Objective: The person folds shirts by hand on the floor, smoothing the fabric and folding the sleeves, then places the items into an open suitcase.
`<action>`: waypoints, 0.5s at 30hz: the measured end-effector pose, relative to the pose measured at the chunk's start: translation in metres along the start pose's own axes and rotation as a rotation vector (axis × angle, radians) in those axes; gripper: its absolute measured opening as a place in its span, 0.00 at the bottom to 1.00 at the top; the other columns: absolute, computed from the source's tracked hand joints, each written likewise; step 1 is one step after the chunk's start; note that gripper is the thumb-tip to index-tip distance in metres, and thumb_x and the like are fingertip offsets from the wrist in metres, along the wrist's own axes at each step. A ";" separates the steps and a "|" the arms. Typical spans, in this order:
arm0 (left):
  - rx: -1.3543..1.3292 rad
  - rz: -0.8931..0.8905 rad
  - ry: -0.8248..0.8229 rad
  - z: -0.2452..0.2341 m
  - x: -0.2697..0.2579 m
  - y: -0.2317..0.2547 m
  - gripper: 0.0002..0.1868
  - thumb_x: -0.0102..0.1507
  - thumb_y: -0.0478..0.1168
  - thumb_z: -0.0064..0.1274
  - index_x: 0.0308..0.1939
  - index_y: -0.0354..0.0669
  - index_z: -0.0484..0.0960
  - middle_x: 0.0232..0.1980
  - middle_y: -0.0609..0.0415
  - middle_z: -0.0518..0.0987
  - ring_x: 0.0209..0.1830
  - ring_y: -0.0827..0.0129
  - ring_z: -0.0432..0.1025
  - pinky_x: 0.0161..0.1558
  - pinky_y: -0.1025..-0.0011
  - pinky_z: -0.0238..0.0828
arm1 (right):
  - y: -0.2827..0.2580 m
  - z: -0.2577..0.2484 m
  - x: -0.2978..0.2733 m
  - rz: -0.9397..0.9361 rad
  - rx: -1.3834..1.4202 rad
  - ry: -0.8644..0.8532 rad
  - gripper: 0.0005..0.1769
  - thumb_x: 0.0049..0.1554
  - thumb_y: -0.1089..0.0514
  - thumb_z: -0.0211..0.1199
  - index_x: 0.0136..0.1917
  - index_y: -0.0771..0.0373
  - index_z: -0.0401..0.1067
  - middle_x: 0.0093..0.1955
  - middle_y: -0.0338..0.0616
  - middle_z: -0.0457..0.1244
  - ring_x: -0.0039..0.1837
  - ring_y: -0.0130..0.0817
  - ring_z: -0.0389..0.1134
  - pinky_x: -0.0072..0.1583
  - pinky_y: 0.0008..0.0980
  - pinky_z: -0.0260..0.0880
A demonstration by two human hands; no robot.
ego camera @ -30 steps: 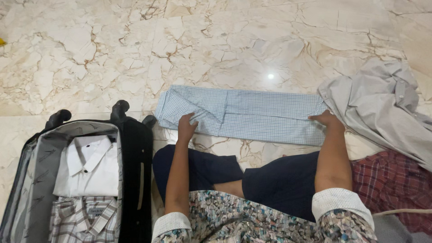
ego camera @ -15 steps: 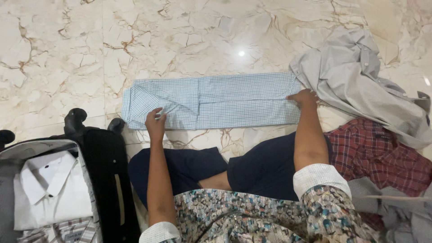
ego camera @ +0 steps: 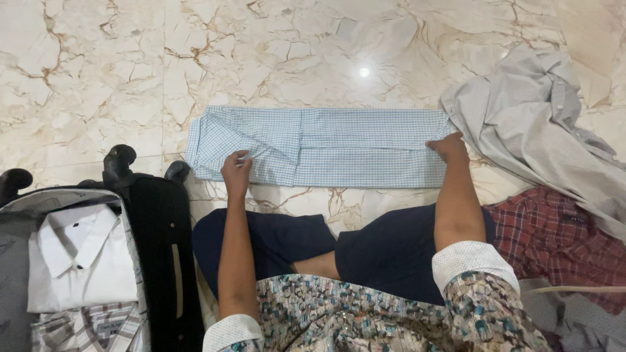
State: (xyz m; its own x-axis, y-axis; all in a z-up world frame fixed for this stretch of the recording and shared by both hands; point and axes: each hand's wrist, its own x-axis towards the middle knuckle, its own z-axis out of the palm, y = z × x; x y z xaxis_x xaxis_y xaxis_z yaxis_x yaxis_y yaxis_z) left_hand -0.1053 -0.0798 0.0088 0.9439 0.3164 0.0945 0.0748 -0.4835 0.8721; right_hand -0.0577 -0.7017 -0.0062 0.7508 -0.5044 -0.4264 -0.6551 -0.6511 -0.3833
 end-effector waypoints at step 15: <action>-0.108 0.019 0.102 0.010 0.009 -0.017 0.14 0.59 0.36 0.62 0.48 0.38 0.86 0.51 0.47 0.83 0.42 0.61 0.79 0.46 0.67 0.75 | -0.035 -0.022 -0.024 -0.060 0.478 -0.118 0.33 0.48 0.59 0.74 0.62 0.79 0.68 0.56 0.60 0.68 0.54 0.51 0.72 0.54 0.47 0.72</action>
